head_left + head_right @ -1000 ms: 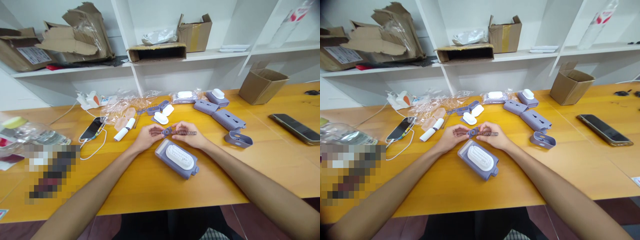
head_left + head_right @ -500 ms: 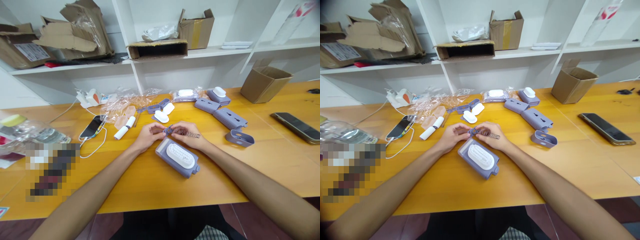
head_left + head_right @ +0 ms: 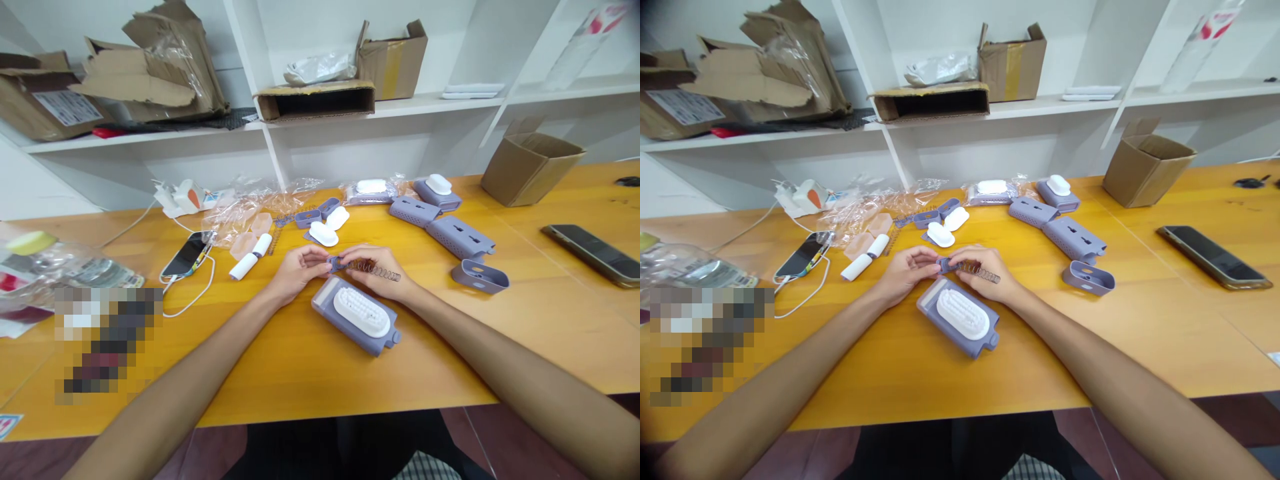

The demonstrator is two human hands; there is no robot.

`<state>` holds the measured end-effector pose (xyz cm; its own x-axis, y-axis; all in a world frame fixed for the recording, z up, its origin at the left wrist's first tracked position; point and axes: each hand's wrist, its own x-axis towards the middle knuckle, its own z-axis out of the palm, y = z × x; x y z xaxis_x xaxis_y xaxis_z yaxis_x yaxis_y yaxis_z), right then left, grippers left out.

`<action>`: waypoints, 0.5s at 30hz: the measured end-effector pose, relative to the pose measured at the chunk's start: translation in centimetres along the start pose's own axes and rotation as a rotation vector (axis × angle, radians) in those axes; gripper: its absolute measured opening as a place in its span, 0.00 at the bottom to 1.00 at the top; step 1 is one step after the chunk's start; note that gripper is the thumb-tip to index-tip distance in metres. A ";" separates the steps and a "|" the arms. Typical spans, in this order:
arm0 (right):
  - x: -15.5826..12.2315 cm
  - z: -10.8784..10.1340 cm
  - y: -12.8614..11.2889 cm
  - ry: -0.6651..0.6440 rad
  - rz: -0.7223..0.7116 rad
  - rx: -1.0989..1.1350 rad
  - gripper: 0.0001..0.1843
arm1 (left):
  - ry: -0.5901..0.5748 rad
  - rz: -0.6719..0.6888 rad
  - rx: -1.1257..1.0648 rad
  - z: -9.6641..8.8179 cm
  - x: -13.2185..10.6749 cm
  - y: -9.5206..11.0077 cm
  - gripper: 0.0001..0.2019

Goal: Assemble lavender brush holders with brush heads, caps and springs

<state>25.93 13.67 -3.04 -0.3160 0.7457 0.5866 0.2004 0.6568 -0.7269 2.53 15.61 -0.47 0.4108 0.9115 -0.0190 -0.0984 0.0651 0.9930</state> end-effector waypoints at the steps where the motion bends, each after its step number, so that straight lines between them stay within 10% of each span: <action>1: 0.0 0.0 0.0 0.004 0.005 0.003 0.13 | -0.001 0.001 0.002 0.0 0.0 0.0 0.23; 15: 0.1 0.9 -0.2 0.134 0.200 -0.054 0.09 | 0.014 -0.003 -0.028 0.0 0.1 0.0 0.24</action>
<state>25.03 13.54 -3.11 -0.1403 0.8672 0.4778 0.2966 0.4972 -0.8154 2.58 15.65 -0.51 0.3988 0.9167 -0.0234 -0.1232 0.0788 0.9893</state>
